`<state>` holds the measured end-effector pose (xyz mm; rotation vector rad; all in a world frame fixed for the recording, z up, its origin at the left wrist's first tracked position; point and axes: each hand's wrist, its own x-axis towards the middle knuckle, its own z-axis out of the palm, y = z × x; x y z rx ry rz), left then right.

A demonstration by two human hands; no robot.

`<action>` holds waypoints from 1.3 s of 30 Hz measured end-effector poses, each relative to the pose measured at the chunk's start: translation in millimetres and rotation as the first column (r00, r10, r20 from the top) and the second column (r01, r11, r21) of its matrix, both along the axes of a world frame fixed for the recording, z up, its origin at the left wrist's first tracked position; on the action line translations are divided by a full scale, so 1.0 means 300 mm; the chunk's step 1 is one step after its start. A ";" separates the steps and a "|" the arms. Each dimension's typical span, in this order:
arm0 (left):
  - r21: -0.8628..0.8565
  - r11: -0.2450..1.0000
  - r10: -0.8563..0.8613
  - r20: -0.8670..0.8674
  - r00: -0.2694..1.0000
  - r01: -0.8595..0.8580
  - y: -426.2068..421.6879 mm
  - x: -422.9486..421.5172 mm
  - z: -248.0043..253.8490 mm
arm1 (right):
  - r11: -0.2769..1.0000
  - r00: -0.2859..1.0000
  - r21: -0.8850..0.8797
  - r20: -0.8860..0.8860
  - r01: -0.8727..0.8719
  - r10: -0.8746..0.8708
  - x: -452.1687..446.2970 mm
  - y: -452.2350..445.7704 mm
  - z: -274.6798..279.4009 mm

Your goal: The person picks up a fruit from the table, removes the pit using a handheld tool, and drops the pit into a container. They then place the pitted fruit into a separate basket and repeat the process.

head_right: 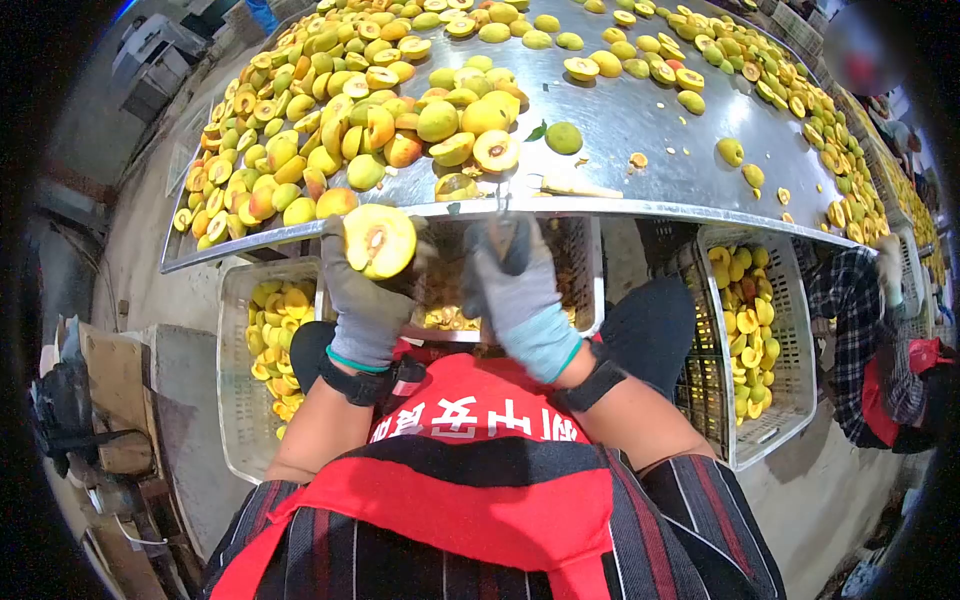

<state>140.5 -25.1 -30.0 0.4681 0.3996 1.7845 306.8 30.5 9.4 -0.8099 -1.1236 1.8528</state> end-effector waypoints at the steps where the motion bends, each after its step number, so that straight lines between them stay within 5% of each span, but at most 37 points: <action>1: 0.001 1.000 0.000 -0.001 1.000 0.000 -0.002 0.005 0.018 | 1.000 0.998 -0.009 0.060 0.009 -0.008 -0.001 0.018 0.024; 3: -0.258 0.964 0.094 0.099 0.991 -0.066 -0.012 0.020 0.065 | 0.994 0.996 0.074 0.050 -0.078 0.075 0.005 0.031 0.018; 4: -0.140 0.990 -0.007 0.135 0.991 0.027 -0.016 0.014 0.062 | 0.994 0.996 0.069 0.052 -0.080 0.077 0.004 0.026 0.008; 9: -0.133 0.990 -0.037 0.132 0.991 0.055 -0.047 0.031 0.084 | 0.978 0.972 0.045 0.131 -0.201 0.194 0.003 0.037 0.004; 11: 0.037 0.999 -0.019 -0.378 0.926 0.036 -0.078 0.044 0.116 | 0.966 0.961 0.123 0.187 -0.227 0.202 0.016 0.042 -0.011; 12: -0.016 0.990 0.093 -0.676 0.731 -0.140 -0.091 0.061 0.114 | 0.945 0.947 0.198 0.245 -0.260 0.209 0.020 0.040 -0.023; 13: -0.017 0.990 0.093 -0.675 0.732 -0.141 -0.079 0.046 0.101 | 0.945 0.946 0.196 0.247 -0.261 0.210 0.020 0.032 -0.034; 14: -0.007 0.988 -0.153 -0.235 0.960 0.156 -0.057 0.019 0.078 | 0.925 0.947 0.262 0.238 -0.277 0.216 0.018 0.023 -0.044; 15: 0.145 0.905 -0.424 0.237 0.874 0.399 -0.044 0.002 0.063 | 0.899 0.948 0.328 0.228 -0.289 0.221 0.012 0.018 -0.039; 16: 0.125 0.930 -0.367 0.245 0.898 0.346 -0.041 0.006 0.055 | 0.809 0.843 0.377 0.477 -0.452 0.249 0.029 0.028 0.007; 17: 0.123 0.930 -0.367 0.246 0.897 0.347 -0.037 0.012 0.053 | 0.810 0.843 0.375 0.477 -0.451 0.249 0.030 0.027 0.018; 19: -0.119 0.977 -0.134 0.302 0.944 0.177 -0.023 0.021 0.051 | 0.617 0.778 0.559 0.612 -0.554 0.143 0.027 0.025 0.028; 26: -0.241 0.967 -0.087 -0.022 0.996 0.079 -0.068 0.018 0.046 | 0.497 0.715 0.668 0.688 -0.554 -0.126 0.009 0.019 0.028; 30: -0.193 0.980 -0.075 -0.115 0.990 0.052 -0.063 0.034 0.044 | 0.525 0.719 0.648 0.688 -0.551 -0.095 0.002 0.027 0.004; 32: -0.224 0.965 0.049 -0.366 0.929 -0.139 -0.061 0.050 0.053 | 0.529 0.696 0.628 0.712 -0.570 -0.096 -0.004 0.028 -0.009; 36: -0.191 0.975 0.035 -0.367 0.930 -0.113 -0.054 0.067 0.090 | 0.584 0.643 0.552 0.763 -0.595 -0.065 -0.011 0.017 0.017; 39: -0.162 0.941 0.169 -0.536 0.827 -0.298 -0.049 0.091 0.098 | 0.564 0.612 0.558 0.783 -0.609 -0.113 -0.019 -0.010 0.009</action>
